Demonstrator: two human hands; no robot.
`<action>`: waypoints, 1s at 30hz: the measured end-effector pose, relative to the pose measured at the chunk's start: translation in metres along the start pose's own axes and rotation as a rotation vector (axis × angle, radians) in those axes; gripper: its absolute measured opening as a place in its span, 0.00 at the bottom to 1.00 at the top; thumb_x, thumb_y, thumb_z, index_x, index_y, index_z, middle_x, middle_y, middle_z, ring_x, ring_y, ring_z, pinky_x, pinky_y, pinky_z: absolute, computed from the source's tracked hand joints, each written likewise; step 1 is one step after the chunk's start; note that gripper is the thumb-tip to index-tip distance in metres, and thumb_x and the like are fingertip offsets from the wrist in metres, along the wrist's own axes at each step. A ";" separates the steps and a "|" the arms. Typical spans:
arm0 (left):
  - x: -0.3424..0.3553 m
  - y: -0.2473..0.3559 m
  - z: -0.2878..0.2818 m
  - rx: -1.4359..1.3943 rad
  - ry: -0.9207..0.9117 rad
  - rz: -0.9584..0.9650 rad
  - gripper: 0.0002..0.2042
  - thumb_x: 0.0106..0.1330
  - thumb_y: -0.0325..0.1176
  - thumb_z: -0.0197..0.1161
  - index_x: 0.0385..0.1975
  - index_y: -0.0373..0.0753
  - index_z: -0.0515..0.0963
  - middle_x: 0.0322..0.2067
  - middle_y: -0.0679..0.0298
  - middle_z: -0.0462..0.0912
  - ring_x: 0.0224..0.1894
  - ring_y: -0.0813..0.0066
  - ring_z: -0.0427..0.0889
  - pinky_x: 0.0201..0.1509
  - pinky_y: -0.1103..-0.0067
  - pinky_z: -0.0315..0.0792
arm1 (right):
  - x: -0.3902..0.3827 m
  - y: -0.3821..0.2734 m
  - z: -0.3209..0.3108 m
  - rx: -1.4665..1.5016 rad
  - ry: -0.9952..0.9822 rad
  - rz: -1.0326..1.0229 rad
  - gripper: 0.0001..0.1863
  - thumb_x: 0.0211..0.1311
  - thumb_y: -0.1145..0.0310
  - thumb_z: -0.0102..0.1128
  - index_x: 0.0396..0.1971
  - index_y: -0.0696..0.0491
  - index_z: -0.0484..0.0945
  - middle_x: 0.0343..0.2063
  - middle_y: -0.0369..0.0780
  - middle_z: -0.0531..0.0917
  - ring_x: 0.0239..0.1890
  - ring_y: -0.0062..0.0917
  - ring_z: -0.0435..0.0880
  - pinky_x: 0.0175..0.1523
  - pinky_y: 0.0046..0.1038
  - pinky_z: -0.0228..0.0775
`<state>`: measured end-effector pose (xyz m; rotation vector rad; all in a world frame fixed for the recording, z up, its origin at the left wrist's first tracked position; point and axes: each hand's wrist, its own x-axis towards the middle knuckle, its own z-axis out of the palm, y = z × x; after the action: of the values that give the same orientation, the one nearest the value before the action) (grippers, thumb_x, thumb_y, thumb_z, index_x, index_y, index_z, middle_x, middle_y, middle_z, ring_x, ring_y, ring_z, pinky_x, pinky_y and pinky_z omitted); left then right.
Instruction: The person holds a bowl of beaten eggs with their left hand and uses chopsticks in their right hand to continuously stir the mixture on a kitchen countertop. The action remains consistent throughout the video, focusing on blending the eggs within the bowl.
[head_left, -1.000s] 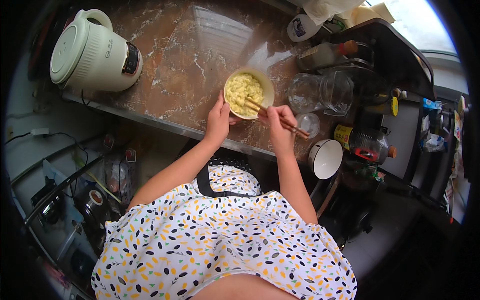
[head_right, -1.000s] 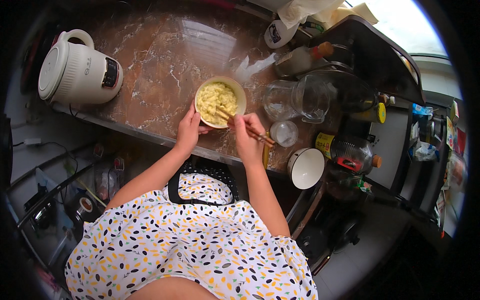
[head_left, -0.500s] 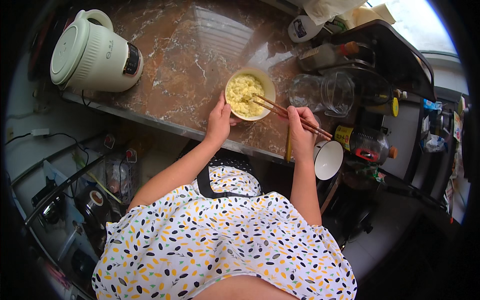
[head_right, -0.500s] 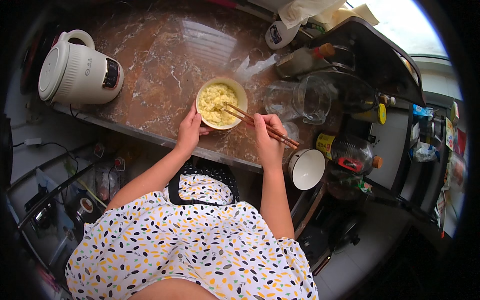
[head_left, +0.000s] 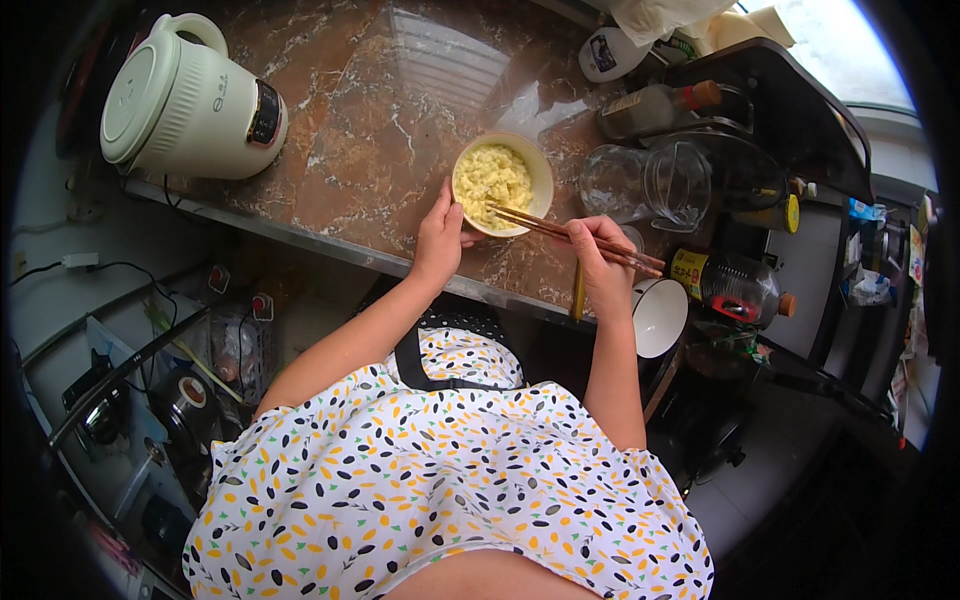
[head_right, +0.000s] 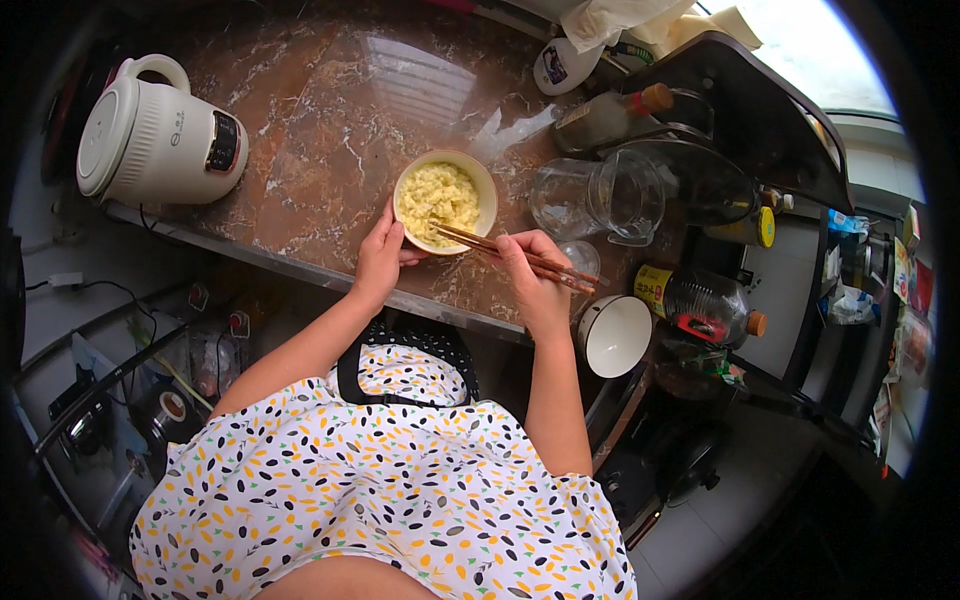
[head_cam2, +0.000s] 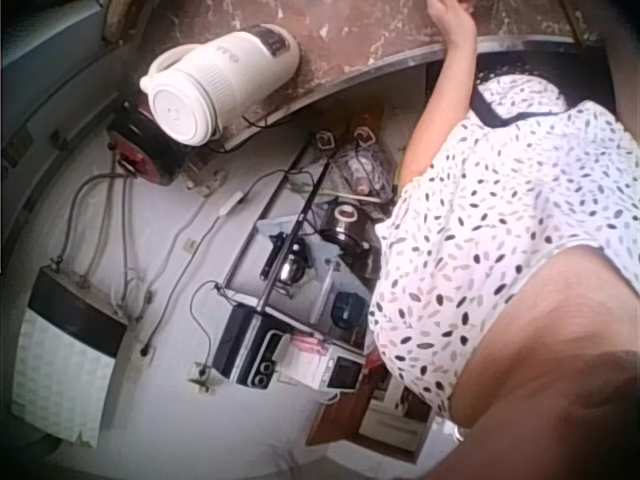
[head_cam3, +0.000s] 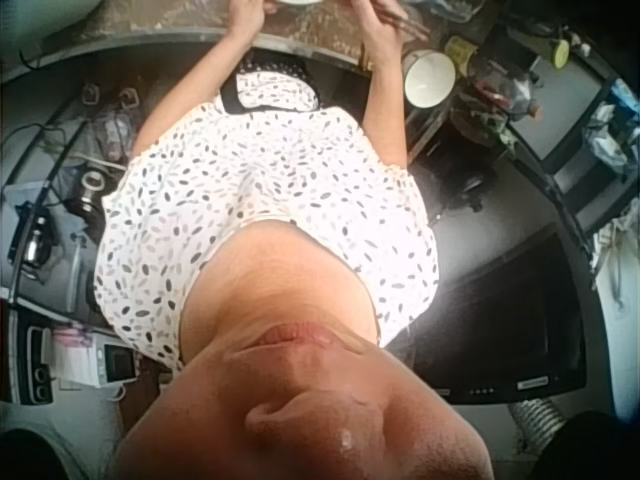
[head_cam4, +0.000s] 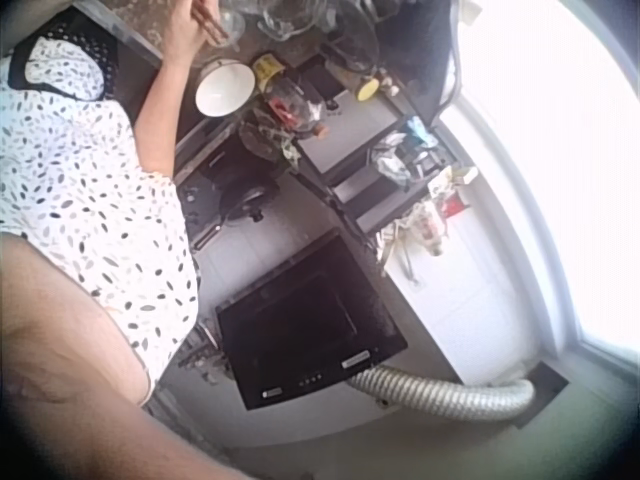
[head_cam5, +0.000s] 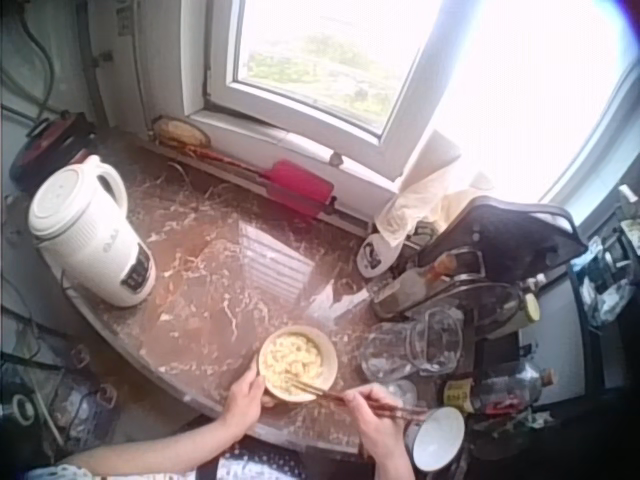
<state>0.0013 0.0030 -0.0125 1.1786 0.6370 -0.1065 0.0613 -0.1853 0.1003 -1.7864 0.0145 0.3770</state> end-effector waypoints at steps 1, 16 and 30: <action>0.000 0.001 0.000 0.008 0.001 0.001 0.24 0.76 0.36 0.40 0.71 0.50 0.49 0.50 0.64 0.77 0.35 0.77 0.84 0.38 0.82 0.76 | 0.000 0.000 0.000 -0.003 -0.001 -0.001 0.10 0.64 0.67 0.61 0.29 0.59 0.78 0.27 0.36 0.83 0.31 0.16 0.81 0.40 0.18 0.71; -0.006 0.009 0.003 0.026 0.003 -0.037 0.24 0.76 0.35 0.39 0.71 0.50 0.49 0.51 0.65 0.76 0.35 0.78 0.84 0.37 0.83 0.76 | 0.004 -0.004 0.000 -0.226 0.022 -0.006 0.12 0.64 0.64 0.60 0.25 0.58 0.77 0.19 0.35 0.82 0.23 0.13 0.76 0.31 0.19 0.67; -0.004 0.009 0.001 0.023 -0.005 -0.003 0.25 0.75 0.34 0.40 0.71 0.42 0.48 0.52 0.60 0.75 0.36 0.75 0.84 0.38 0.81 0.78 | -0.016 -0.006 0.022 -0.312 0.087 -0.107 0.13 0.64 0.69 0.60 0.21 0.58 0.72 0.14 0.38 0.76 0.17 0.15 0.71 0.23 0.22 0.61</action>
<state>0.0021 0.0043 -0.0025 1.1996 0.6345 -0.1200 0.0421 -0.1662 0.1058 -2.1009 -0.0827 0.2326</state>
